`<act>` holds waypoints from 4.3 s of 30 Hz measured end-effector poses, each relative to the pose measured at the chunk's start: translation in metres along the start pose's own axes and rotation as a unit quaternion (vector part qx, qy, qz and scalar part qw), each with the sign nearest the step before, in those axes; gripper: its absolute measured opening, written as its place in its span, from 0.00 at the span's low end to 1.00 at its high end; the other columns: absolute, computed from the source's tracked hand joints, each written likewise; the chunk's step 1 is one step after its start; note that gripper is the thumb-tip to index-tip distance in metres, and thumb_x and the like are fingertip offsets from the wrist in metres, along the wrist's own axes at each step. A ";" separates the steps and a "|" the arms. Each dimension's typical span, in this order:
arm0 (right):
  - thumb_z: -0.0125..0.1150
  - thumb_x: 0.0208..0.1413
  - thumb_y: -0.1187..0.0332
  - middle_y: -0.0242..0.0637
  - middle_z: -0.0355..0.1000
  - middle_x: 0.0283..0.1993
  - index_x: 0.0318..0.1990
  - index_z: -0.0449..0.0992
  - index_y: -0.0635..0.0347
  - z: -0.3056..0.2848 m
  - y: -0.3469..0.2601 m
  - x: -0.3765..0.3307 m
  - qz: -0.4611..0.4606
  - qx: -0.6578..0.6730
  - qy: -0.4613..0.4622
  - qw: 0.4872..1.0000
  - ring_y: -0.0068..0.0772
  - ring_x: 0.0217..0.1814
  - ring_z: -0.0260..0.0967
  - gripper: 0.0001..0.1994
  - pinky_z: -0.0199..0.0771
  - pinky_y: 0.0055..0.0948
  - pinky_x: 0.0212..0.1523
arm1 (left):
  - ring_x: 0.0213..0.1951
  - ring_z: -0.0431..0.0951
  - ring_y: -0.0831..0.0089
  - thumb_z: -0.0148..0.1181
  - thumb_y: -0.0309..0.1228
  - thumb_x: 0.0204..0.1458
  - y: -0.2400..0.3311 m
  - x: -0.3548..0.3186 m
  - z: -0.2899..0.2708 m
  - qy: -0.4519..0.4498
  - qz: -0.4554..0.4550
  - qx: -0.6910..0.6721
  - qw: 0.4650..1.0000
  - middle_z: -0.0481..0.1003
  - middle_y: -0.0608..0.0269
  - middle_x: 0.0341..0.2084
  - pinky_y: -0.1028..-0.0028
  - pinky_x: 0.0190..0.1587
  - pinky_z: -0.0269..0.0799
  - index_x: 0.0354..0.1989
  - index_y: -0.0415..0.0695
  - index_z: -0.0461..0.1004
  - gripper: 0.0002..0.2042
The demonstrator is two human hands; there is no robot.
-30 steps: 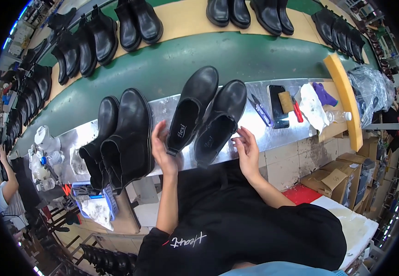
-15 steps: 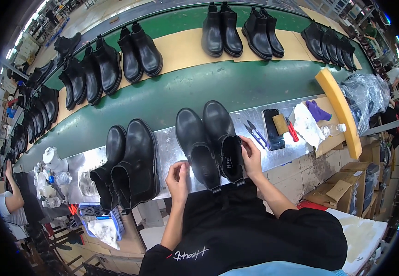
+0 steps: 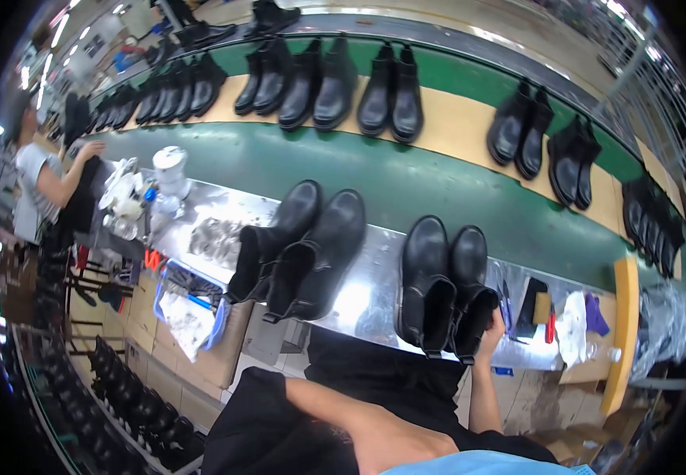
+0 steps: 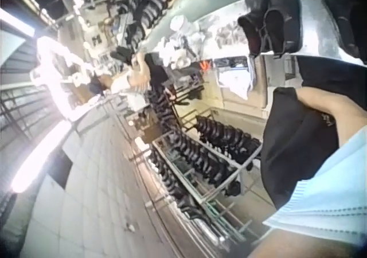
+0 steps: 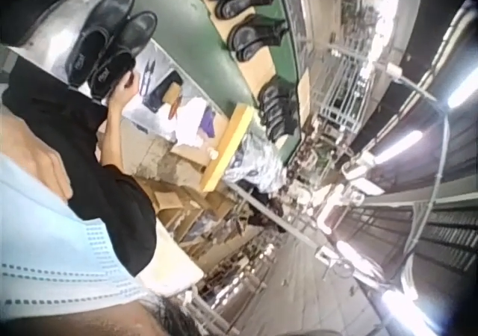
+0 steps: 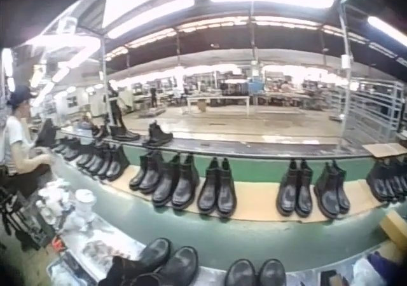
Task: Inspecting black boots and trimming excess threads using small snips at a factory workstation.
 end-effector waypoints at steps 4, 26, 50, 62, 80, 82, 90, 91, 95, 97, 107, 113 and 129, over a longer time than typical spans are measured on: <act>0.53 0.61 0.76 0.28 0.67 0.31 0.37 0.72 0.68 0.011 -0.011 -0.004 0.010 0.037 -0.041 0.998 0.16 0.36 0.63 0.04 0.64 0.17 0.37 | 0.47 0.78 0.46 0.49 0.64 0.52 -0.012 -0.010 0.013 0.057 -0.006 0.060 0.997 0.70 0.43 0.55 0.50 0.47 0.72 0.59 0.49 0.70 0.35; 0.69 0.49 0.53 0.59 0.58 0.63 0.67 0.60 0.45 0.075 -0.108 0.450 -0.147 -0.454 -0.035 0.878 0.62 0.60 0.65 0.37 0.71 0.47 0.59 | 0.43 0.74 0.55 0.58 0.47 0.53 0.041 -0.056 -0.019 0.201 -0.229 -0.008 0.952 0.71 0.49 0.40 0.61 0.49 0.66 0.41 0.39 0.72 0.21; 0.66 0.47 0.81 0.39 0.58 0.39 0.35 0.65 0.68 0.069 -0.298 0.347 -0.405 -0.352 -0.205 0.819 0.35 0.33 0.65 0.13 0.69 0.32 0.36 | 0.45 0.71 0.65 0.56 0.29 0.59 0.050 -0.020 -0.086 0.337 -0.165 0.278 0.884 0.70 0.52 0.43 0.67 0.53 0.65 0.38 0.38 0.71 0.06; 0.69 0.38 0.82 0.42 0.61 0.47 0.32 0.70 0.62 0.077 -0.443 0.076 -0.568 -0.243 -0.340 0.710 0.38 0.39 0.67 0.14 0.71 0.29 0.36 | 0.68 0.59 0.57 0.35 0.76 0.50 0.062 0.024 -0.138 0.501 0.027 0.110 0.858 0.60 0.55 0.67 0.58 0.68 0.55 0.72 0.44 0.49 0.52; 0.69 0.46 0.78 0.56 0.70 0.47 0.50 0.79 0.55 0.096 -0.388 -0.045 -0.702 -0.148 -0.365 0.594 0.30 0.29 0.70 0.20 0.70 0.19 0.22 | 0.59 0.70 0.60 0.33 0.74 0.53 0.048 -0.067 -0.093 0.482 0.195 -0.047 0.853 0.67 0.56 0.61 0.60 0.61 0.68 0.69 0.47 0.57 0.46; 0.69 0.47 0.76 0.54 0.72 0.46 0.50 0.80 0.52 0.094 -0.381 -0.050 -0.698 -0.153 -0.357 0.602 0.27 0.28 0.69 0.20 0.66 0.17 0.20 | 0.59 0.70 0.60 0.33 0.74 0.53 0.049 -0.071 -0.095 0.475 0.194 -0.058 0.857 0.67 0.56 0.61 0.60 0.61 0.68 0.69 0.47 0.57 0.46; 0.67 0.50 0.75 0.55 0.74 0.45 0.50 0.80 0.50 0.088 -0.379 -0.051 -0.665 -0.175 -0.357 0.633 0.24 0.25 0.68 0.18 0.61 0.14 0.16 | 0.58 0.71 0.60 0.33 0.74 0.53 0.044 -0.066 -0.116 0.447 0.188 -0.089 0.870 0.67 0.56 0.60 0.60 0.60 0.69 0.69 0.47 0.57 0.47; 0.67 0.50 0.75 0.56 0.73 0.45 0.50 0.80 0.50 0.089 -0.379 -0.051 -0.666 -0.173 -0.355 0.633 0.24 0.25 0.68 0.18 0.60 0.14 0.16 | 0.58 0.71 0.60 0.33 0.74 0.53 0.041 -0.066 -0.115 0.443 0.187 -0.093 0.872 0.68 0.56 0.60 0.60 0.60 0.69 0.69 0.47 0.57 0.47; 0.66 0.51 0.75 0.57 0.73 0.45 0.50 0.80 0.50 0.088 -0.378 -0.050 -0.666 -0.164 -0.361 0.631 0.26 0.26 0.69 0.17 0.62 0.14 0.16 | 0.57 0.71 0.60 0.33 0.74 0.52 0.044 -0.067 -0.127 0.428 0.190 -0.110 0.877 0.68 0.56 0.59 0.60 0.60 0.70 0.69 0.47 0.57 0.47; 0.67 0.51 0.75 0.57 0.73 0.45 0.49 0.80 0.51 0.085 -0.376 -0.047 -0.674 -0.172 -0.362 0.621 0.27 0.27 0.70 0.16 0.63 0.15 0.17 | 0.57 0.72 0.60 0.33 0.75 0.52 0.042 -0.074 -0.121 0.422 0.195 -0.114 0.878 0.68 0.56 0.59 0.60 0.59 0.70 0.69 0.47 0.57 0.47; 0.68 0.49 0.76 0.60 0.71 0.48 0.52 0.76 0.58 0.081 -0.377 -0.040 -0.662 -0.202 -0.402 0.599 0.37 0.35 0.74 0.20 0.75 0.21 0.25 | 0.54 0.74 0.59 0.32 0.76 0.51 0.045 -0.068 -0.114 0.490 0.135 -0.040 0.860 0.69 0.54 0.57 0.59 0.58 0.71 0.68 0.47 0.57 0.48; 0.68 0.47 0.78 0.61 0.70 0.48 0.51 0.76 0.61 0.081 -0.379 -0.040 -0.642 -0.209 -0.424 0.603 0.43 0.41 0.75 0.21 0.79 0.24 0.31 | 0.57 0.72 0.60 0.35 0.76 0.51 0.047 -0.062 -0.108 0.384 0.168 -0.143 0.897 0.69 0.55 0.58 0.60 0.59 0.70 0.68 0.47 0.58 0.48; 0.70 0.43 0.82 0.62 0.66 0.53 0.56 0.71 0.63 0.086 -0.370 -0.018 -0.619 -0.187 -0.423 0.634 0.43 0.42 0.72 0.28 0.78 0.27 0.35 | 0.59 0.70 0.60 0.37 0.75 0.51 0.047 -0.068 -0.110 0.487 0.138 -0.063 0.860 0.68 0.56 0.60 0.61 0.61 0.69 0.69 0.47 0.58 0.48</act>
Point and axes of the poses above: each hand's wrist, its own x-axis towards the middle knuckle, its own z-axis out of the palm, y = z × x, the point moved 3 cm from there along x, towards the middle knuckle
